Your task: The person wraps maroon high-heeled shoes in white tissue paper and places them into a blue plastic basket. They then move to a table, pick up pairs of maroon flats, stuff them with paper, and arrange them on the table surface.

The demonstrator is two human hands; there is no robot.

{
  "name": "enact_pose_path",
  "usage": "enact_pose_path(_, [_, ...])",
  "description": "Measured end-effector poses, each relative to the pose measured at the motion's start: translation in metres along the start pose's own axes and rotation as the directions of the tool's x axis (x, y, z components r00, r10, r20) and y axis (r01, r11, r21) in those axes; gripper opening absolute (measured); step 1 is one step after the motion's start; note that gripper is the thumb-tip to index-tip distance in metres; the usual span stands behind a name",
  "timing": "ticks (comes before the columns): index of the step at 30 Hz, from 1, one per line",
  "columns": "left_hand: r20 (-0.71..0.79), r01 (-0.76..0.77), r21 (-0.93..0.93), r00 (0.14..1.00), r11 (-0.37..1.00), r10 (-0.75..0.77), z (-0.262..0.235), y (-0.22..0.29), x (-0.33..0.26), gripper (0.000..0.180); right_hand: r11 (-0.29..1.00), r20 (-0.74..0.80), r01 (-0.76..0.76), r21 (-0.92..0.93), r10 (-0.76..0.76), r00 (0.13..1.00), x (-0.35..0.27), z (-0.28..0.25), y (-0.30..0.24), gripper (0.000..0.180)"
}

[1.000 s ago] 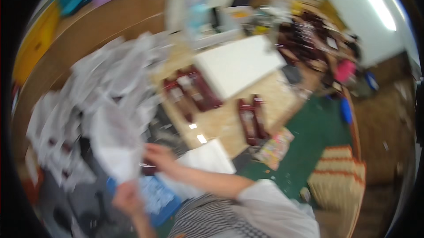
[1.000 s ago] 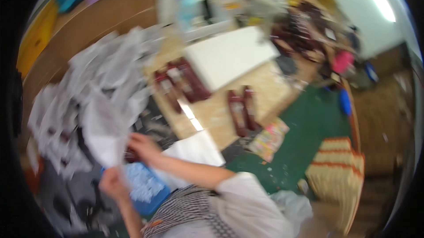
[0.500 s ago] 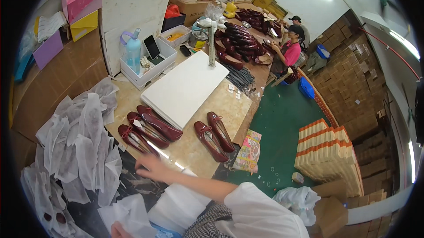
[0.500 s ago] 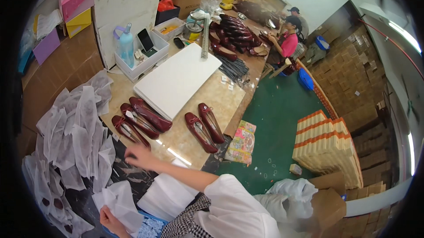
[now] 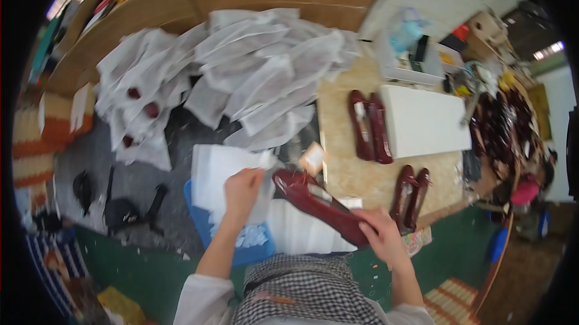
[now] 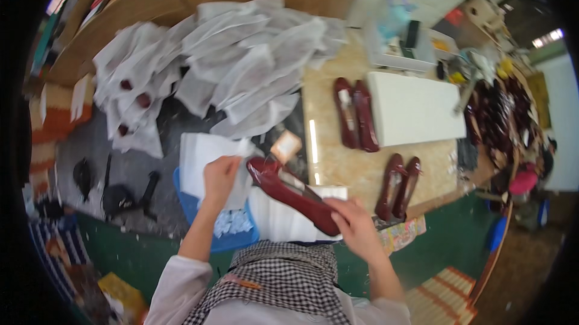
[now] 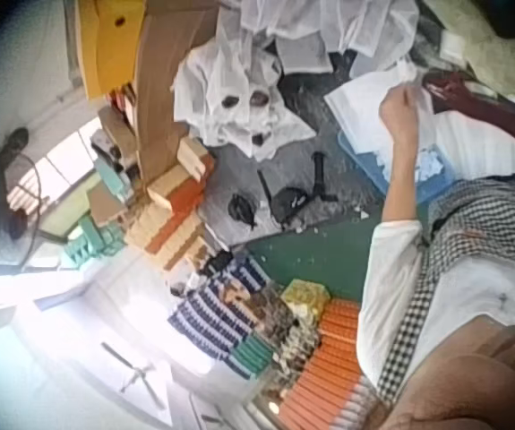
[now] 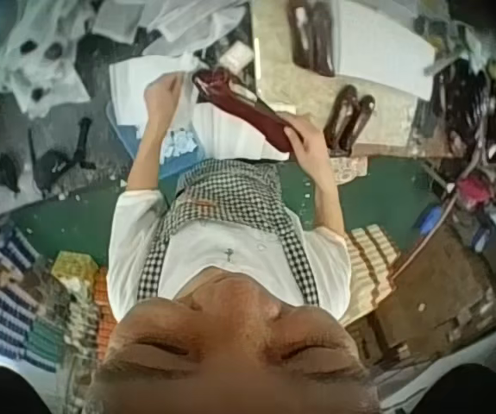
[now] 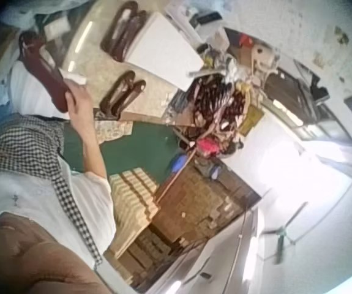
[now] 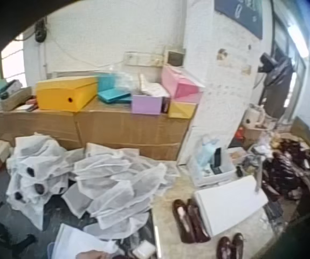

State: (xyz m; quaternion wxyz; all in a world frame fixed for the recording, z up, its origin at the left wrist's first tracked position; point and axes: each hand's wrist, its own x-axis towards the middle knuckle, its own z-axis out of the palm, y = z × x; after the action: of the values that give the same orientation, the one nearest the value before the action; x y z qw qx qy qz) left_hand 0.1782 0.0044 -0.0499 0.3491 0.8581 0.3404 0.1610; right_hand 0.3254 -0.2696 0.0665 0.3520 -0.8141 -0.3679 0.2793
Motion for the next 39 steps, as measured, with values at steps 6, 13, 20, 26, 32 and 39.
enact_pose_path(6, [-0.264, 0.114, -0.235, 0.948, 0.965, -0.177, -0.049, 0.017, -0.034, 0.013, 0.967, 0.065, -0.057, 0.247, 0.043, 0.997, 0.002, 0.049, 0.007, 0.035])
enact_pose_path(13, [-0.250, -0.229, 0.130, 0.934, 0.965, 0.255, -0.064, 0.013, -0.032, 0.015, 0.971, -0.068, 0.201, -0.131, -0.211, 0.975, 0.010, 0.042, -0.027, 0.032])
enact_pose_path(20, [-0.205, -0.379, 0.277, 0.875, 0.883, 0.439, -0.084, 0.023, -0.011, 0.017, 0.997, -0.037, 0.046, 0.064, -0.044, 0.998, 0.011, 0.026, -0.042, 0.031])
enact_pose_path(26, [-0.115, -0.624, -0.141, 0.781, 0.769, 0.613, -0.037, 0.074, -0.060, 0.015, 0.108, 0.260, -0.366, 0.924, 0.524, 0.811, 0.045, 0.099, -0.036, 0.038])
enact_pose_path(32, [-0.401, -0.208, -0.084, 0.902, 0.974, 0.158, -0.077, 0.040, -0.006, 0.015, 0.020, -0.038, 0.037, 0.999, 0.092, 0.995, 0.166, 0.134, -0.073, 0.038])
enact_pose_path(39, [-0.131, 0.205, -0.568, 0.934, 0.797, -0.333, -0.041, 0.020, -0.016, 0.023, 0.930, 0.029, 0.120, 0.347, -0.139, 0.990, 0.124, 0.122, 0.013, 0.014])
